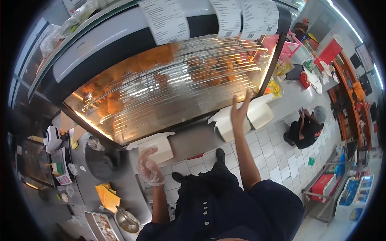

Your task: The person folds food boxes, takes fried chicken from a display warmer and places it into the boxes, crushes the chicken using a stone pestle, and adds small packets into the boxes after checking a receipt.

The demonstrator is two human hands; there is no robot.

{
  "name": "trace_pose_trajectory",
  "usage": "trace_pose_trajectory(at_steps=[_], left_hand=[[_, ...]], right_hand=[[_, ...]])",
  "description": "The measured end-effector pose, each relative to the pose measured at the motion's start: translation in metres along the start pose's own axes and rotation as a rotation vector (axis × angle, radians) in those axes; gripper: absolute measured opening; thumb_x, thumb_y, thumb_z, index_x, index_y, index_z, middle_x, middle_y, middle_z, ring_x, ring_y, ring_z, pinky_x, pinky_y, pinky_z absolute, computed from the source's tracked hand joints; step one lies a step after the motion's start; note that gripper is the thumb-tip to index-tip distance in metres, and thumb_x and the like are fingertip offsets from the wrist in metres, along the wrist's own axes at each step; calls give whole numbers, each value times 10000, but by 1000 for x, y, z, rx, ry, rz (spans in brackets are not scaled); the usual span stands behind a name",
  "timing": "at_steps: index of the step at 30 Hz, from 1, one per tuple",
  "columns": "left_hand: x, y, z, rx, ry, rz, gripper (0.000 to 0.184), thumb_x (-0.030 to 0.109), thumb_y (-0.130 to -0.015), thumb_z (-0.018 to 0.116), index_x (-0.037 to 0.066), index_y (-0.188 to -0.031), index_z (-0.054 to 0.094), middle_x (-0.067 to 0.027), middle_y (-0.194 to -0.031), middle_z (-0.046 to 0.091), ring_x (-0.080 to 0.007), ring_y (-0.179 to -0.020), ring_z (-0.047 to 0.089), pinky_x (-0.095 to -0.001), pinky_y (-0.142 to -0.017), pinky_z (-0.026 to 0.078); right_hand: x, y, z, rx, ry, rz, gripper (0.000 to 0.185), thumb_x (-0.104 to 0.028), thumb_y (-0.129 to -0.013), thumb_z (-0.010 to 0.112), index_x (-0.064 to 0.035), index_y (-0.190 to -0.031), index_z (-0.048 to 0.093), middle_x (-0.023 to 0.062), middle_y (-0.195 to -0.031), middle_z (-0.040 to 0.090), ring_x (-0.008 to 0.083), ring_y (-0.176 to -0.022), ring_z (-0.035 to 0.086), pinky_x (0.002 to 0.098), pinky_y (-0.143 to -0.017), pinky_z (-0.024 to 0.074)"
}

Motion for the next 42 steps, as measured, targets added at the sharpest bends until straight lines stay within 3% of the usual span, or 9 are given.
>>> trace_pose_trajectory(at_steps=[5, 10, 19, 21, 24, 27, 31, 34, 42], left_hand=[[23, 32, 107, -61, 115, -123, 507, 508, -1023, 490, 20, -1105, 603, -147, -947, 688, -266, -875, 679, -396, -824, 527], [64, 28, 216, -283, -184, 83, 234, 236, -962, 606, 61, -1109, 656, -121, -1056, 704, -252, -873, 693, -371, -818, 534], [124, -15, 421, -839, -36, -30, 366, 327, -910, 669, 55, -1154, 662, -125, -1115, 698, -300, -984, 688, -387, -900, 519], [91, -13, 444, -833, -3, -341, 476, 434, -934, 630, 45, -1208, 645, -145, -1136, 696, -314, -1023, 683, -401, -929, 512], [29, -16, 460, -652, -472, -149, 557, 499, -938, 598, 52, -1270, 616, -154, -1176, 688, -327, -1126, 644, -384, -967, 508], [3, -44, 471, -707, -962, -232, 722, 597, -940, 521, 71, -1435, 487, -160, -1366, 595, -317, -1258, 571, -370, -1036, 480], [-8, -77, 488, -916, -1001, -559, 926, 747, -900, 416, 100, -1554, 305, -127, -1577, 374, -291, -1432, 392, -414, -1162, 361], [-10, -87, 505, -898, -1204, -291, 897, 850, -816, 383, 386, -1570, 247, -66, -1632, 284, -265, -1539, 141, -498, -1243, 141], [-38, -78, 523, -886, -1094, -219, 921, 907, -706, 502, 369, -1453, 489, -58, -1506, 472, -294, -1432, 360, -499, -1183, 284]], right_hand=[[98, -54, 25, -201, -17, 227, 982, -509, -990, 557, 68, -1555, -1, 364, -1601, -10, 484, -1504, -24, 518, -1220, 60], [29, -23, 36, -438, -121, 131, 1236, -607, -902, 633, 104, -1502, -179, 454, -1520, -190, 576, -1443, -167, 630, -1176, 0], [-21, 38, 24, -970, -124, -159, 1115, -640, -895, 608, 123, -1527, 97, 471, -1530, -45, 580, -1454, 105, 580, -1184, 173], [-10, 58, 25, -1145, -671, -209, 893, -579, -940, 578, 48, -1510, 299, 397, -1552, 177, 496, -1444, 272, 490, -1163, 297], [44, 96, 28, -1439, -671, -572, 641, -449, -972, 591, -14, -1427, 470, 290, -1422, 493, 421, -1325, 485, 449, -1080, 414], [35, 42, -58, -1858, -541, -313, 477, -371, -958, 626, -24, -1284, 602, 235, -1188, 660, 390, -1136, 605, 451, -973, 479], [83, 50, -112, -1772, -495, -497, 409, -337, -955, 644, -35, -1231, 641, 197, -1153, 681, 380, -1049, 639, 437, -930, 500], [109, 42, -139, -1722, -525, -349, 395, -302, -954, 659, -38, -1247, 640, 175, -1143, 691, 371, -1027, 654, 439, -908, 515], [172, 12, -176, -1405, -347, 156, 369, -238, -962, 667, -31, -1267, 643, 173, -1187, 696, 305, -1053, 681, 378, -905, 537]])
Point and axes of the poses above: each hand's wrist, its own y-axis away from the middle knuckle, its own z-axis out of the palm, x = y × z, the point moved 3 cm from there along -y, towards the middle knuckle
